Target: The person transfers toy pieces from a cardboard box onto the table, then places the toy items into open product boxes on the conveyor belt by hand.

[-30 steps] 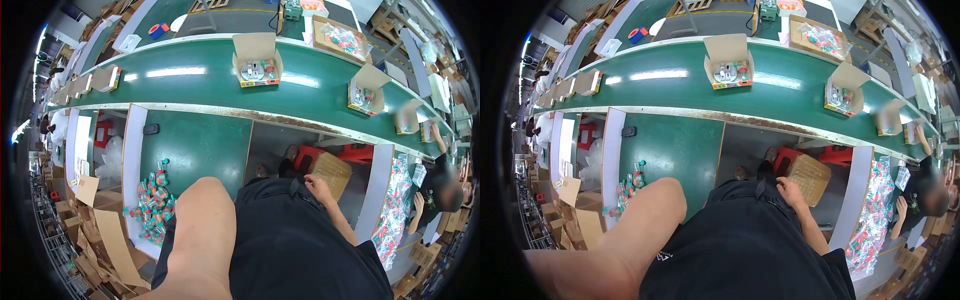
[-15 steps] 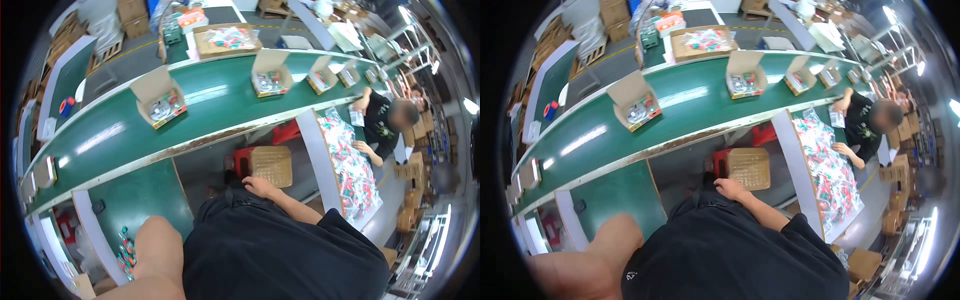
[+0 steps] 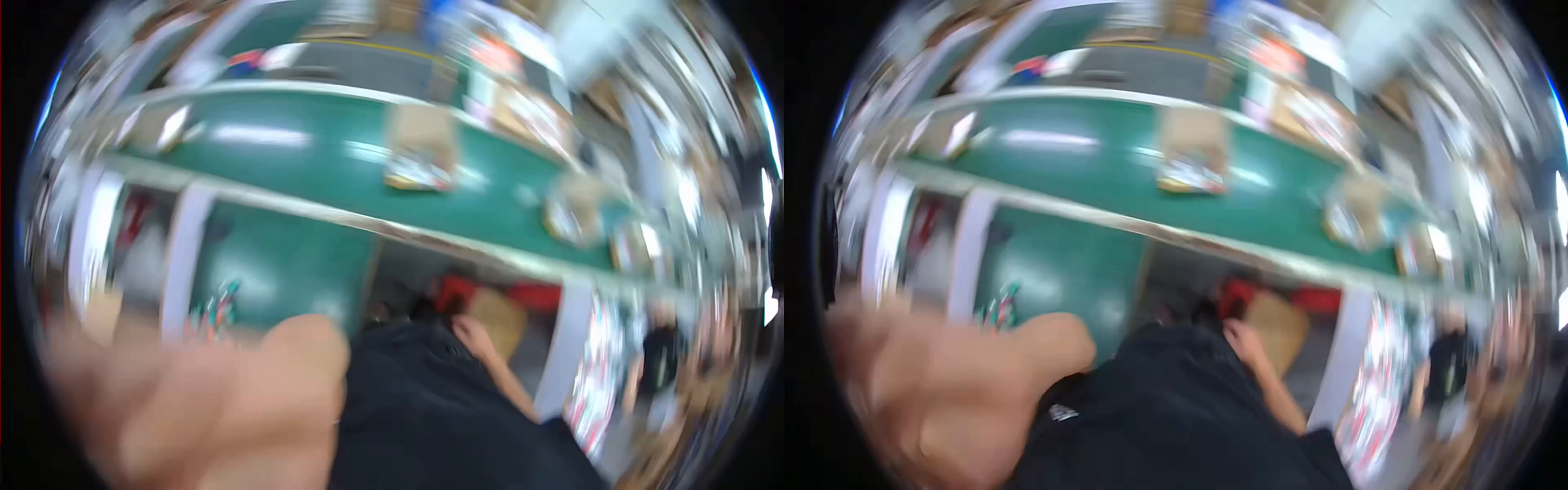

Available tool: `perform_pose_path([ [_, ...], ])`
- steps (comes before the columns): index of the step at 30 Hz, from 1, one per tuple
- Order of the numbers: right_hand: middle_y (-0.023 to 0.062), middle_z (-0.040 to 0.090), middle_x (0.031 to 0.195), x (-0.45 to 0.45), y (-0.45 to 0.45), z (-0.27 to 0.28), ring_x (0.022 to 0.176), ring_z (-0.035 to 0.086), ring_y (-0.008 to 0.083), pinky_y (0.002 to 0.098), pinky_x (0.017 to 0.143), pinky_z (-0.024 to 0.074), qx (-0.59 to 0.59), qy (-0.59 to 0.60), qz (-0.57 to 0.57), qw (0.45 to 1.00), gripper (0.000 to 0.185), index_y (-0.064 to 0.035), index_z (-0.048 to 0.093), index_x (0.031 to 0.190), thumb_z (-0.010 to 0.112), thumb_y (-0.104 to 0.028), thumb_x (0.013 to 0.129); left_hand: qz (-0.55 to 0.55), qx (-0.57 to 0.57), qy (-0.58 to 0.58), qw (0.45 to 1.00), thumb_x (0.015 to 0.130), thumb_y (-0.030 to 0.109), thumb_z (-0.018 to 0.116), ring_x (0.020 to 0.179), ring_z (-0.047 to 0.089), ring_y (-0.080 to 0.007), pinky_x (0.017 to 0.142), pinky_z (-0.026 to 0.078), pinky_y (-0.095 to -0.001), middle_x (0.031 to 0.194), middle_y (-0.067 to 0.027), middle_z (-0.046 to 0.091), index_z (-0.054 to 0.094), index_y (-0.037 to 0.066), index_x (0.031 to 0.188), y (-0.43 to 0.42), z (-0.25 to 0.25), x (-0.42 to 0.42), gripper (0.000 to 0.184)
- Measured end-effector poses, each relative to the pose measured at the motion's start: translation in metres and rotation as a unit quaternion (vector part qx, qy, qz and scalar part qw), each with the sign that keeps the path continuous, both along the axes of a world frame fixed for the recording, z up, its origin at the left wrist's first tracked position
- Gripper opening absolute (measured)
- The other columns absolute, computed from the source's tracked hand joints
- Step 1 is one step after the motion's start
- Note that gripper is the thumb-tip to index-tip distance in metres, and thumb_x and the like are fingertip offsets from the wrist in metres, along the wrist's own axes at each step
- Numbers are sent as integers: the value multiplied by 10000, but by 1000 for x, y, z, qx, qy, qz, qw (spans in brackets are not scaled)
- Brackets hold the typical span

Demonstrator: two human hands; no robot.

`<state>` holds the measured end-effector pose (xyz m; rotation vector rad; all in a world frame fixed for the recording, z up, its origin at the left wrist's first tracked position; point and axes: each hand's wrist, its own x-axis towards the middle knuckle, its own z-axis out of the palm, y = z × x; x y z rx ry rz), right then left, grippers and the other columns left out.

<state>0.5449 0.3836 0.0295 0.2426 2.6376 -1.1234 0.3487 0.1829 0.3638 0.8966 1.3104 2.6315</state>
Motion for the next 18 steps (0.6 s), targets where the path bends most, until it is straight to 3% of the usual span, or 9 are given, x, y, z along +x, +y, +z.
perform_pose_path([
  [2,210,714,1108,-3,28,-9,1059,669,399,458,909,538,-48,-43,51,997,322,-38,682,1196,590,-252,974,201,-29,36,978,962,129,621,1113,612,-232,951,485,-369,1219,-141,661,614,71,971,-46,-1,-15,60],
  [3,222,715,1048,-53,-9,122,1006,685,371,467,846,543,142,-73,179,971,273,-56,716,1127,603,-242,963,302,-38,51,951,963,125,620,1110,614,-231,949,486,-369,1217,-142,662,614,69,967,-71,3,-18,57],
  [4,214,712,973,-46,51,20,898,697,339,470,755,544,142,-142,183,962,211,-88,740,1058,612,-221,957,393,-43,69,916,963,122,619,1107,615,-231,947,488,-368,1214,-142,663,613,67,963,-93,9,-17,55],
  [5,202,704,899,-76,63,15,804,689,322,469,678,531,125,-75,349,926,159,-105,733,1004,614,-200,956,350,-157,-34,923,899,72,703,1085,636,-225,950,489,-366,1168,-124,688,601,55,934,-99,-39,-16,109],
  [8,210,705,913,-202,24,-27,824,685,339,462,708,529,114,-26,465,878,180,-77,721,1018,606,-207,967,376,-350,-195,836,906,234,736,903,724,-167,885,550,-341,973,-57,773,773,61,938,-124,-199,66,179],
  [13,228,706,948,-154,39,-135,872,677,379,443,784,524,87,-178,468,862,248,-6,692,1054,587,-223,993,558,-532,-321,550,900,296,600,744,599,-433,693,466,-540,768,-227,618,636,72,734,-180,-313,200,281],
  [14,231,707,955,-114,117,-148,881,675,387,439,799,523,113,-236,441,859,264,8,686,1062,583,-226,999,461,-577,-404,539,919,331,579,784,604,-438,708,473,-540,813,-242,628,637,54,781,-194,-329,210,315],
  [15,234,707,985,-92,39,-11,920,692,344,408,825,518,-79,-165,328,927,258,18,676,1067,578,-208,992,519,-556,-371,533,911,292,632,846,614,-422,756,483,-520,869,-202,654,628,37,780,-202,-316,213,286],
  [18,224,707,991,-105,27,-45,947,694,312,383,839,508,-16,-174,353,919,276,24,666,1103,563,-206,991,571,-539,-328,526,867,218,711,954,610,-404,818,489,-491,1037,-173,661,634,37,922,-248,-334,204,205],
])
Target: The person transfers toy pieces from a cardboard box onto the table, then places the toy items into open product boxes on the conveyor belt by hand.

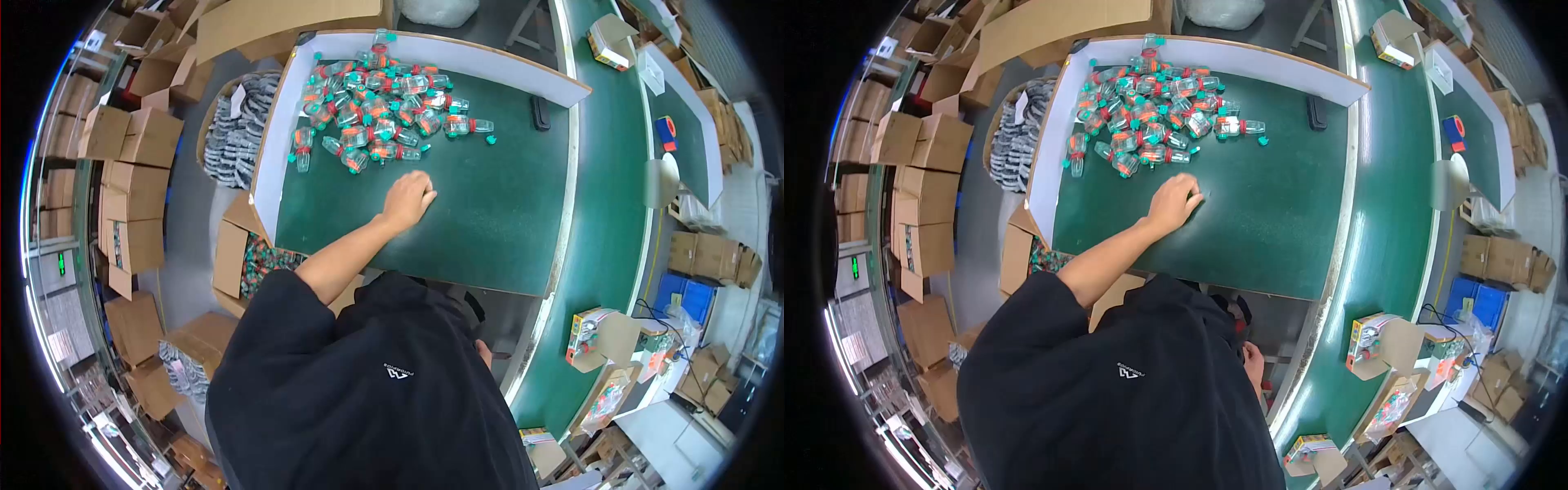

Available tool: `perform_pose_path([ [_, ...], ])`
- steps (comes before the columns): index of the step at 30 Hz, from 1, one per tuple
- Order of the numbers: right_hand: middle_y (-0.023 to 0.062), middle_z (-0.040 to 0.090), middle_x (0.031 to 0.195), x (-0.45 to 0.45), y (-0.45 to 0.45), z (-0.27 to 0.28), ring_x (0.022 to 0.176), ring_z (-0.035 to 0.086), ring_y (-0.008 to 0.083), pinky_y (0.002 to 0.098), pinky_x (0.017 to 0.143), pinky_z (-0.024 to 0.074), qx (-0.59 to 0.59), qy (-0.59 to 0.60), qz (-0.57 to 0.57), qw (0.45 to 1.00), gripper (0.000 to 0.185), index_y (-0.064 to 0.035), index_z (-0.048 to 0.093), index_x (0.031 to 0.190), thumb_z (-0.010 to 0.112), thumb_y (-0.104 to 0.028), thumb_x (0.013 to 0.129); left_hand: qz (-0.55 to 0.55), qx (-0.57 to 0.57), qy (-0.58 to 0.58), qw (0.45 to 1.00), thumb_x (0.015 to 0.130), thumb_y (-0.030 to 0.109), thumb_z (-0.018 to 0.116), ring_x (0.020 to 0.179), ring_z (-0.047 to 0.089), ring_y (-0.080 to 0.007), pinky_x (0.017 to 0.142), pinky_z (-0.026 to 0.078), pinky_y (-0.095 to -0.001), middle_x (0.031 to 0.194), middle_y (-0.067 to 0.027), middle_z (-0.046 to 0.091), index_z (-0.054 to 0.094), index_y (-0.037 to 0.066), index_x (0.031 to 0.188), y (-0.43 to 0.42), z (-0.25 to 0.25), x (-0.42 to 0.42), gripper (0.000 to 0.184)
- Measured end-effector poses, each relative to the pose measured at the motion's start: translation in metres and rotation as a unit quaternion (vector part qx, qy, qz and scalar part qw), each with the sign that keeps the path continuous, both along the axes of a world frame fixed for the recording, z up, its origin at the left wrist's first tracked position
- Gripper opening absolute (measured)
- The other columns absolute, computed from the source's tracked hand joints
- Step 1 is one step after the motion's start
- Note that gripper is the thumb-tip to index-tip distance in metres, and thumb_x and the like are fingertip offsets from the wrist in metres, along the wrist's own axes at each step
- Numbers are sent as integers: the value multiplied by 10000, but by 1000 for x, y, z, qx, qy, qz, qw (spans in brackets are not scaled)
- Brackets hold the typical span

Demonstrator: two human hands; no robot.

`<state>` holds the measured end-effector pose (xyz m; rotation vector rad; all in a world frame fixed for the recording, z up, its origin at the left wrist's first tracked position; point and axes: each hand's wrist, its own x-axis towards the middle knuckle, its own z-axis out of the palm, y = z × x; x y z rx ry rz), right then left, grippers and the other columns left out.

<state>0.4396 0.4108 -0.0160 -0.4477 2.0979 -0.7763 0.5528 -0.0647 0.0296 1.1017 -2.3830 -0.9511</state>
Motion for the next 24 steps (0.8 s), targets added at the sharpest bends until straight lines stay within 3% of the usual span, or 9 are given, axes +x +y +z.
perform_pose_path([
  [3,193,719,1003,17,-26,28,965,697,293,374,856,510,20,-39,18,999,277,19,665,1134,583,-196,979,4,-143,23,989,810,152,764,1049,599,-368,872,495,-460,1184,-165,611,598,54,1080,-39,-17,-15,331],
  [8,183,730,1028,36,-39,40,985,705,280,361,880,518,73,7,-65,995,280,0,673,1164,596,-187,970,-48,-158,-97,981,796,143,763,1082,597,-338,886,502,-449,1189,-179,585,549,30,1159,-92,-8,-62,436],
  [11,190,731,1044,36,-32,27,1001,710,271,363,895,528,92,-20,-23,995,280,-11,681,1161,616,-185,950,-120,-329,-9,937,814,112,709,1065,598,-314,900,500,-434,1112,-156,597,561,16,1128,-115,-42,-108,360],
  [13,195,730,1041,45,-35,31,997,711,279,368,896,531,78,3,-61,995,279,-11,682,1162,614,-178,949,-115,-337,-54,933,899,112,554,1010,621,-285,861,522,-421,1073,-144,631,604,10,1062,-126,-52,-131,199],
  [15,206,729,1036,42,-45,35,990,713,295,379,900,536,58,29,-75,995,275,-9,685,1163,612,-163,947,-125,-312,-140,931,885,98,566,1035,616,-285,871,515,-435,1061,-149,635,612,21,1064,-128,-44,-147,200],
  [17,207,724,1061,28,-70,55,998,708,306,384,904,538,54,59,-91,993,280,-7,681,1172,616,-151,941,-169,-388,-112,899,867,95,588,971,637,-310,875,521,-462,1067,-159,633,621,22,1041,-135,-58,-152,192],
  [19,207,716,1110,16,-92,91,1013,699,327,396,910,540,83,90,-85,989,293,-3,674,1189,624,-128,929,-179,-190,-133,956,829,144,624,906,666,-369,862,541,-485,1029,-196,658,636,-1,1010,-110,-27,-156,233],
  [21,203,655,1247,0,-122,120,1117,649,358,404,962,519,-36,242,-68,967,390,-13,627,1274,649,-102,895,-270,-56,-105,955,818,208,645,800,678,-378,727,556,-503,910,-225,651,613,0,1022,-80,-9,-158,293],
  [24,217,567,1363,-26,-193,207,1239,574,389,423,1061,462,-103,397,7,912,542,-19,528,1387,686,-105,876,-396,272,-159,862,831,259,682,755,700,-219,622,550,-370,872,-147,671,593,-4,1091,-6,57,-149,381],
])
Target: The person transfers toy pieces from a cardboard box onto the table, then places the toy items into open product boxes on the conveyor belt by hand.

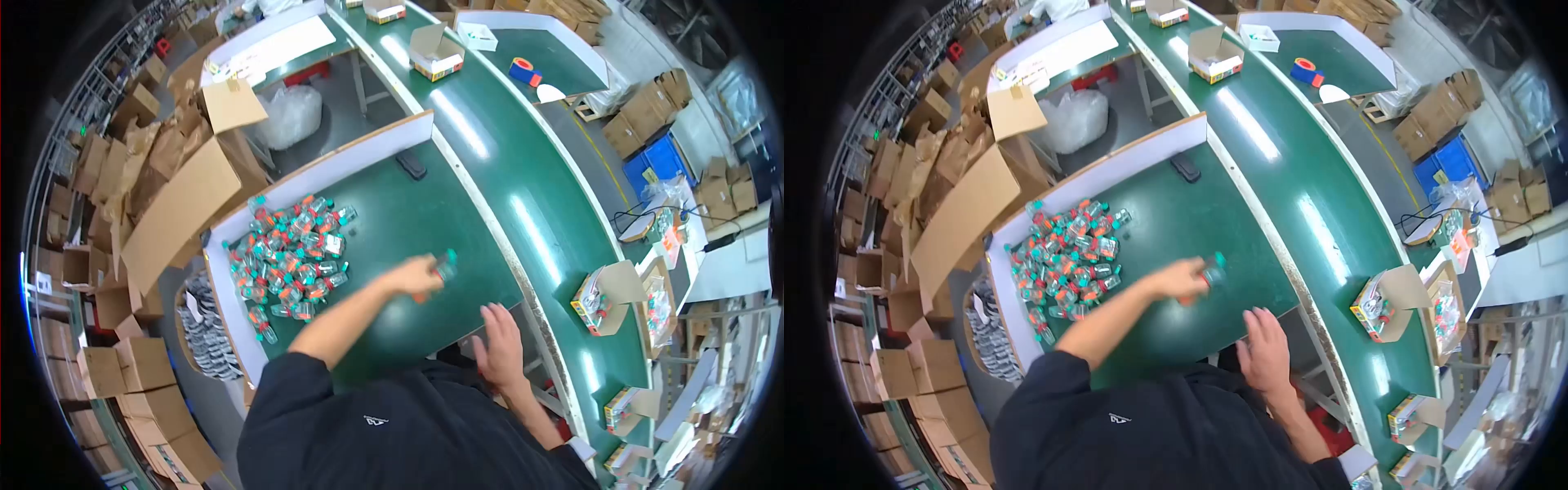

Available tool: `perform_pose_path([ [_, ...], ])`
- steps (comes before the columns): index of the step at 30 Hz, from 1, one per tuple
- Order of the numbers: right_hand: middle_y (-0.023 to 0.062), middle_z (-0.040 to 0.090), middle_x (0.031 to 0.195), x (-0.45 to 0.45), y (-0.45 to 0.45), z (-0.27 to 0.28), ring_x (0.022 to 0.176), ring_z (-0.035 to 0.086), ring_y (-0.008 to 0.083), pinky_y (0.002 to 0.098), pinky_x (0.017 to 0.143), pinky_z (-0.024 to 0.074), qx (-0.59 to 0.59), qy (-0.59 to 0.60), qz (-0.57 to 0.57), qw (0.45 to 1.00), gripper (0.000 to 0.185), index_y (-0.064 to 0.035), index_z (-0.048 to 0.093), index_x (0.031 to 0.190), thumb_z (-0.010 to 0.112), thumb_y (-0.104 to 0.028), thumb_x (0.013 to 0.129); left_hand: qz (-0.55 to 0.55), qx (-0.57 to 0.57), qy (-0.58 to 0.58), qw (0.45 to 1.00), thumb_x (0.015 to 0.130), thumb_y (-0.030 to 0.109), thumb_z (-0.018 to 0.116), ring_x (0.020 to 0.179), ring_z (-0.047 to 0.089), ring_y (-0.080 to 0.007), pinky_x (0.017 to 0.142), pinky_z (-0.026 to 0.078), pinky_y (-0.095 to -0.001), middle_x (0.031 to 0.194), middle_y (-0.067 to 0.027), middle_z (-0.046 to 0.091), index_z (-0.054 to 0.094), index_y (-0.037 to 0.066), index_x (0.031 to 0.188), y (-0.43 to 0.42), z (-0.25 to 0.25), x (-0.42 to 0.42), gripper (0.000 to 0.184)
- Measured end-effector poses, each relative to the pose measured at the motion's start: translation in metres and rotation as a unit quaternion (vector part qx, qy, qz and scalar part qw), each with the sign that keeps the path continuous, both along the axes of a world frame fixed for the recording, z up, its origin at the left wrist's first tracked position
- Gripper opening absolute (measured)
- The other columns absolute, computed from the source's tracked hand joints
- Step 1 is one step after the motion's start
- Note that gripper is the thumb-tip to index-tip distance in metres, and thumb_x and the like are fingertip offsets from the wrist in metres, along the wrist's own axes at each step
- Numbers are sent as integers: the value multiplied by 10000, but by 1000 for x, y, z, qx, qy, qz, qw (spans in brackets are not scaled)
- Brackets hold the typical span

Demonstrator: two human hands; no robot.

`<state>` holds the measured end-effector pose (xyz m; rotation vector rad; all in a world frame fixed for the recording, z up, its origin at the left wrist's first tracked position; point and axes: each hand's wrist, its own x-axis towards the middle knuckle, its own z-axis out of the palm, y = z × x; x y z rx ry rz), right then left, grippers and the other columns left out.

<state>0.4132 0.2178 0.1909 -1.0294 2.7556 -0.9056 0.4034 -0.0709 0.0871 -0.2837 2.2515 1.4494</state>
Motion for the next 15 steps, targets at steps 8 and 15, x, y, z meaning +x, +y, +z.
perform_pose_path([
  [8,204,572,1324,-16,17,-14,1187,585,378,430,964,504,57,-37,270,961,649,-58,459,1426,734,-214,859,-128,396,-184,891,934,213,638,786,704,-186,702,582,-311,1060,-110,693,433,28,1457,80,50,37,591],
  [15,257,640,1187,-7,70,-52,1031,641,439,495,795,526,72,-175,86,978,473,-40,514,1288,691,-271,916,69,260,-180,946,955,308,657,1001,678,-234,835,565,-344,1252,-164,616,306,17,1547,129,58,22,747],
])
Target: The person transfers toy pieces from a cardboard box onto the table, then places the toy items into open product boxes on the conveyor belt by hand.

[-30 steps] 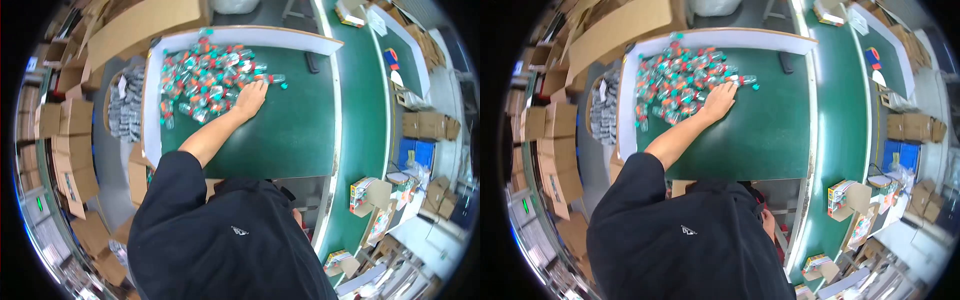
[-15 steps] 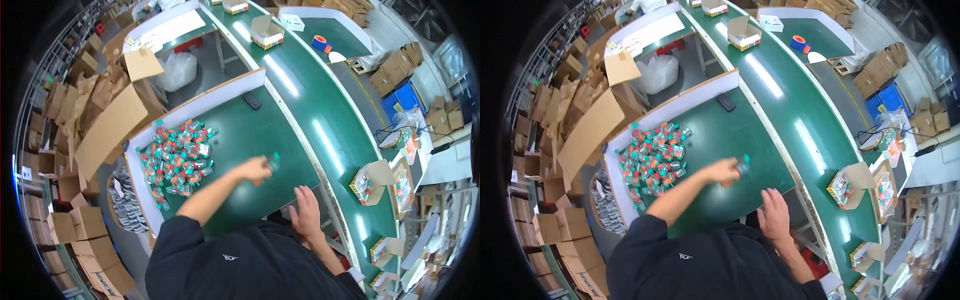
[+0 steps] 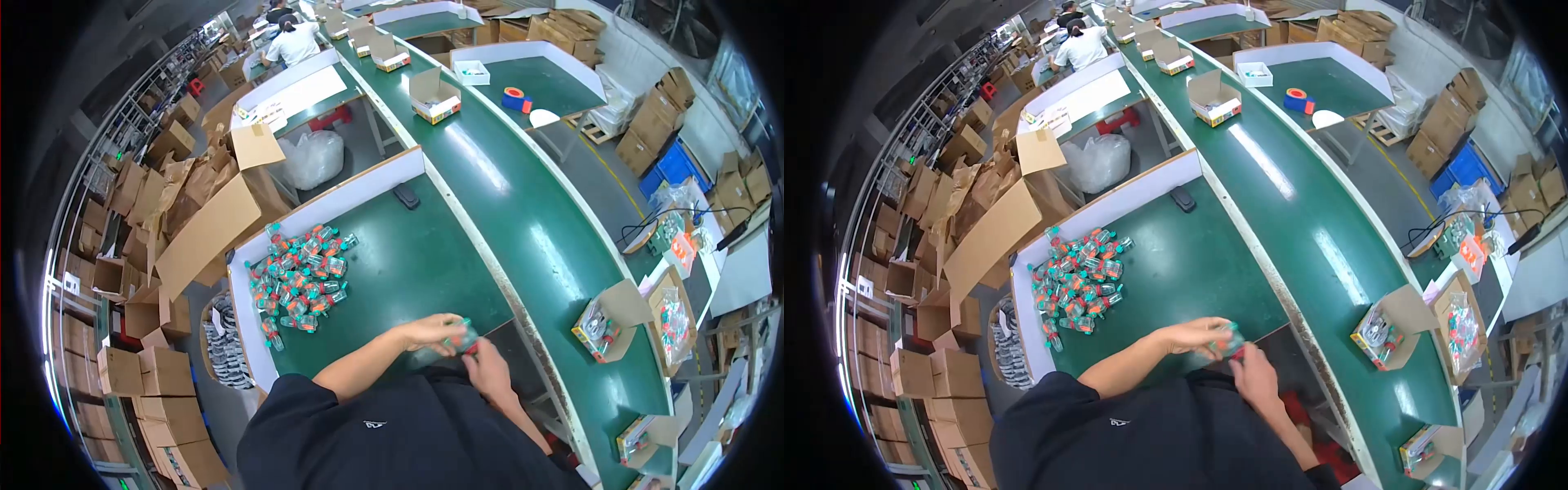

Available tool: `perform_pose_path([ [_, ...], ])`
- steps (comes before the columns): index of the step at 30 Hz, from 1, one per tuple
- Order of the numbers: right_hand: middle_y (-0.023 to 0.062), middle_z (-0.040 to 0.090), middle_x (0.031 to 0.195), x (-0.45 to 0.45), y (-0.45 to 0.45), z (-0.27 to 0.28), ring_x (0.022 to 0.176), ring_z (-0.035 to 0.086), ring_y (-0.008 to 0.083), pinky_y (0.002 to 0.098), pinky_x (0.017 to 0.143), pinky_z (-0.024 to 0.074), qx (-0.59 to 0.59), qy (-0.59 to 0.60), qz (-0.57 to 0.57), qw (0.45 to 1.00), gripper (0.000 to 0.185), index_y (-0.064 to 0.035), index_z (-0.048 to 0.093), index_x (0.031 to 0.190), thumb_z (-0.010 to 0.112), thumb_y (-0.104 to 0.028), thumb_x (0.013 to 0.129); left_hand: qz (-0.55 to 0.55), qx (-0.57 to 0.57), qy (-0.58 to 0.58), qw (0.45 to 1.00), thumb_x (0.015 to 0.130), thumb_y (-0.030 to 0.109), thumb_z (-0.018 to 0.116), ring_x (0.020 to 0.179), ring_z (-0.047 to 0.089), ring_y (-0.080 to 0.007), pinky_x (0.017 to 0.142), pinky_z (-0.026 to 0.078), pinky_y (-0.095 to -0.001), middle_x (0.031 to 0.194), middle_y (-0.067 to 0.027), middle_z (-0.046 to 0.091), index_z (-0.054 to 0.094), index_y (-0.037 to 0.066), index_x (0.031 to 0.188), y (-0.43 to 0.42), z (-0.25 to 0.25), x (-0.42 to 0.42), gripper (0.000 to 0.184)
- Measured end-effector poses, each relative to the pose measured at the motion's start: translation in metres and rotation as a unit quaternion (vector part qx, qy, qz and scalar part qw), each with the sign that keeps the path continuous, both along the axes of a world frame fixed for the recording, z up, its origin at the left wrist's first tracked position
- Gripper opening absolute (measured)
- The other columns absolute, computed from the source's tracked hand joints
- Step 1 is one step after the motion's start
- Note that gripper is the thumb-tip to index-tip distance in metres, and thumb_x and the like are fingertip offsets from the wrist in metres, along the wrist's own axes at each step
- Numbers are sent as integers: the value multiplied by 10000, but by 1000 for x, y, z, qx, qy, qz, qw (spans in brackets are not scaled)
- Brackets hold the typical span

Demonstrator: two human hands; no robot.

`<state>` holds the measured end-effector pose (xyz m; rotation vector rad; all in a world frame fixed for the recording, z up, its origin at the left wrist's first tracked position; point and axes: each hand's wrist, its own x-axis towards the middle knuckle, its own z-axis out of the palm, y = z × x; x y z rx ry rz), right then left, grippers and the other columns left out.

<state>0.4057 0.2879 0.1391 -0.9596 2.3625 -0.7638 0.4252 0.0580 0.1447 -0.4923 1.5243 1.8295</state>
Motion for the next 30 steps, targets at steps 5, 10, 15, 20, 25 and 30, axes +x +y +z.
perform_pose_path([
  [5,291,684,987,-64,84,-38,923,654,506,547,797,506,-45,15,-290,956,413,-22,512,1221,634,-311,953,120,-412,82,899,942,506,636,1369,445,-383,1088,410,-473,1523,-286,368,218,14,1587,39,-93,-17,913],
  [10,322,675,1033,-90,173,-88,982,650,509,555,838,508,30,-49,-315,947,506,-17,488,1292,621,-369,954,47,-660,38,749,941,645,537,1543,104,-454,1225,137,-578,1647,-335,70,132,13,1612,48,-147,2,1007],
  [15,314,668,1092,-86,206,-111,1019,647,500,534,863,509,43,-69,-316,945,507,-28,495,1305,581,-405,976,71,-651,-6,755,953,652,499,1553,32,-444,1221,86,-610,1655,-326,25,125,9,1613,55,-157,-9,994],
  [20,314,666,1103,-97,202,-110,1033,646,496,529,880,505,55,-114,-263,956,536,-28,488,1333,573,-423,980,80,-645,-30,759,955,620,519,1548,54,-452,1219,115,-605,1650,-331,39,130,1,1608,58,-155,-20,981],
  [25,298,668,1114,-120,179,-105,1032,652,480,513,870,508,0,-136,-252,958,533,-11,501,1320,576,-420,986,90,-684,18,724,938,461,625,1498,210,-463,1216,203,-551,1608,-327,195,268,0,1560,59,-153,-26,853],
  [30,289,663,1083,-149,171,-109,1001,650,474,502,856,504,-50,-118,-292,948,472,-7,521,1289,572,-375,1000,83,-636,289,711,909,233,690,1386,406,-445,1168,339,-486,1514,-274,401,463,24,1444,76,-134,-92,618],
])
